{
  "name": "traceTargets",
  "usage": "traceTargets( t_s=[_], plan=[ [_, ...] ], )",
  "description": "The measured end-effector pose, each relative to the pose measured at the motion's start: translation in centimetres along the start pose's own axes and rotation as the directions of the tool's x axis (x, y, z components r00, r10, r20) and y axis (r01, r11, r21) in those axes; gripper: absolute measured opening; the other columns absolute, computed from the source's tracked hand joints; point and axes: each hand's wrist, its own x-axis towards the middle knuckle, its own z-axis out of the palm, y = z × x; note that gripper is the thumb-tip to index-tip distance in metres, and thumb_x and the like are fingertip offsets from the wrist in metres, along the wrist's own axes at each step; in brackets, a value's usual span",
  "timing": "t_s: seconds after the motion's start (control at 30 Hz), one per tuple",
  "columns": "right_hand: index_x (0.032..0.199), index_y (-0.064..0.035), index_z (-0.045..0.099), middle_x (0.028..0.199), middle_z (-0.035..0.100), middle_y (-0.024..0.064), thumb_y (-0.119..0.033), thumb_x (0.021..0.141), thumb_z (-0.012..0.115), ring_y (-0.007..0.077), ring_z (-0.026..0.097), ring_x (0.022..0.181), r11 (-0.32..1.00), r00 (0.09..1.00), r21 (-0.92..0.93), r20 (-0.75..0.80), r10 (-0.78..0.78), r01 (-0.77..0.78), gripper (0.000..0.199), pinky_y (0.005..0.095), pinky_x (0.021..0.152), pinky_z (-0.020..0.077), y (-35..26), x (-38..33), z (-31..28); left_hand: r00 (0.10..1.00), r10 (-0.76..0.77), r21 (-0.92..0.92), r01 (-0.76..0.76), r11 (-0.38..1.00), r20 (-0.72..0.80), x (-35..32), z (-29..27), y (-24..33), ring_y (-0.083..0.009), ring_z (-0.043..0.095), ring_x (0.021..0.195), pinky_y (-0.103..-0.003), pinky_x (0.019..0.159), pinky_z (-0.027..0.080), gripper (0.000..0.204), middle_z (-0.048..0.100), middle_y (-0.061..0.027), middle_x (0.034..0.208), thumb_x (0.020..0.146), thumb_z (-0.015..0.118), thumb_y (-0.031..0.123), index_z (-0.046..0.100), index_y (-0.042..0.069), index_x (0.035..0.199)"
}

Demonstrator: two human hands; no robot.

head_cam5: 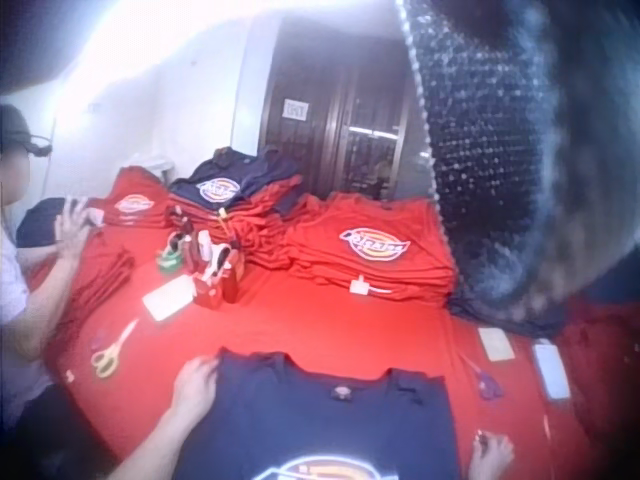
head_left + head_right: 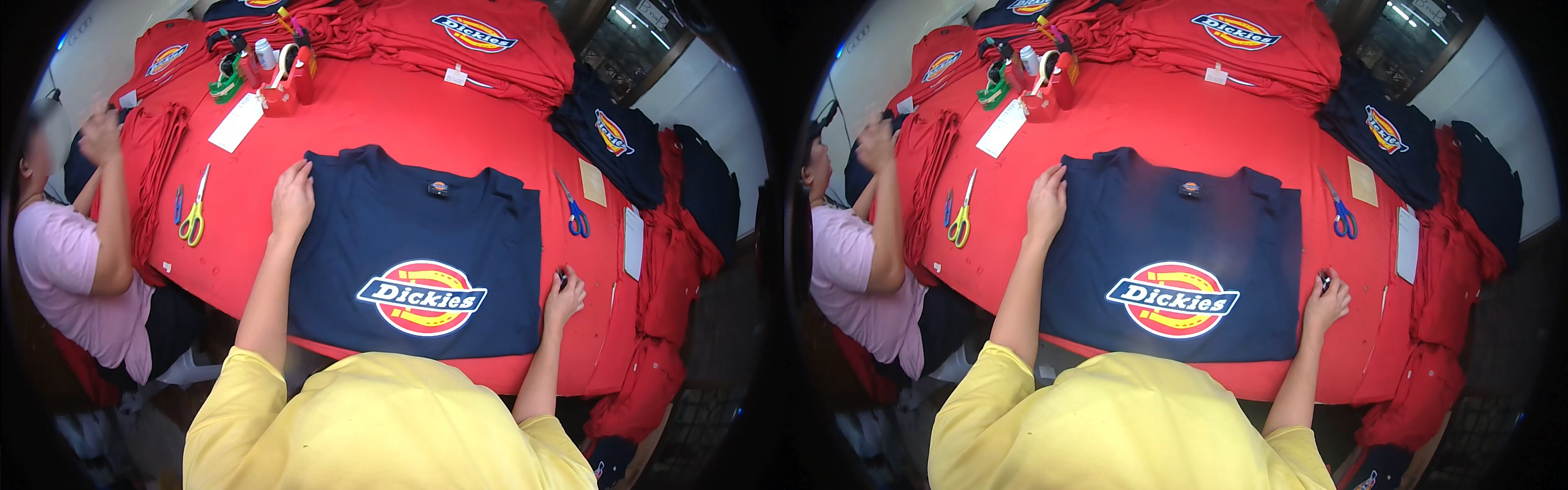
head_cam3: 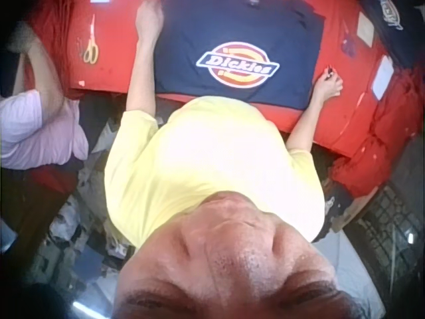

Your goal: The person spreads out, folds, and stacks shirts on a large table, then places the folded shirts into a plastic bag.

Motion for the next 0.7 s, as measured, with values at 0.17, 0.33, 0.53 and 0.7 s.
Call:
traceTargets(
  t_s=[0.17, 0.33, 0.53, 0.7],
  plan=[
    [0.112, -0.0090, 0.066, 0.117, 0.061, 0.0088, -0.015, 0.084, 0.067, 0.0310, 0.052, 0.113, 0.975, 0.982, 0.116, -0.033, -0.186, 0.188, 0.028, 0.0414, 0.097, 0.0425, -2.1, 3.2, -1.5, 0.991, 0.015, 0.183, -0.039, 0.982, 0.129, 0.8, 3.2, 0.4, -0.0287, 0.038, 0.137, -0.044, 0.112, 0.031, 0.048, 0.043, -0.0128, 0.146, 0.095, 0.049, 0.026, 0.047, 0.005, 0.138],
    [0.105, 0.0006, 0.067, 0.110, 0.063, 0.0145, -0.003, 0.089, 0.054, 0.0324, 0.057, 0.107, 0.798, 0.901, 0.435, -0.080, -0.427, 0.417, 0.021, 0.0399, 0.095, 0.0456, -10.4, 6.7, 1.2, 0.964, -0.087, 0.300, 0.008, 0.954, 0.252, 0.8, 1.5, 0.7, -0.0262, 0.025, 0.144, -0.050, 0.116, 0.019, 0.052, 0.030, -0.0036, 0.155, 0.099, 0.042, 0.039, 0.040, 0.018, 0.146],
    [0.131, -0.0048, 0.054, 0.137, 0.052, 0.0102, -0.014, 0.095, 0.042, 0.0253, 0.044, 0.131, 0.880, 0.882, 0.123, 0.056, -0.468, 0.459, 0.039, 0.0505, 0.113, 0.0249, -13.7, 7.7, 6.4, 0.951, -0.236, 0.351, 0.155, 0.923, 0.200, 0.0, 1.7, -0.9, -0.0257, 0.019, 0.146, -0.051, 0.117, 0.013, 0.061, 0.025, -0.0061, 0.157, 0.097, 0.040, 0.051, 0.033, 0.022, 0.150],
    [0.140, -0.0080, 0.045, 0.146, 0.043, 0.0067, -0.020, 0.098, 0.043, 0.0220, 0.036, 0.138, 0.923, 0.913, 0.080, 0.140, -0.383, 0.376, 0.044, 0.0588, 0.115, 0.0154, -13.3, 7.3, 5.7, 0.948, -0.289, 0.283, 0.242, 0.928, 0.136, 0.4, 2.4, -0.6, -0.0267, 0.015, 0.147, -0.048, 0.119, 0.008, 0.075, 0.025, -0.0126, 0.157, 0.091, 0.047, 0.057, 0.031, 0.014, 0.150]
  ],
)
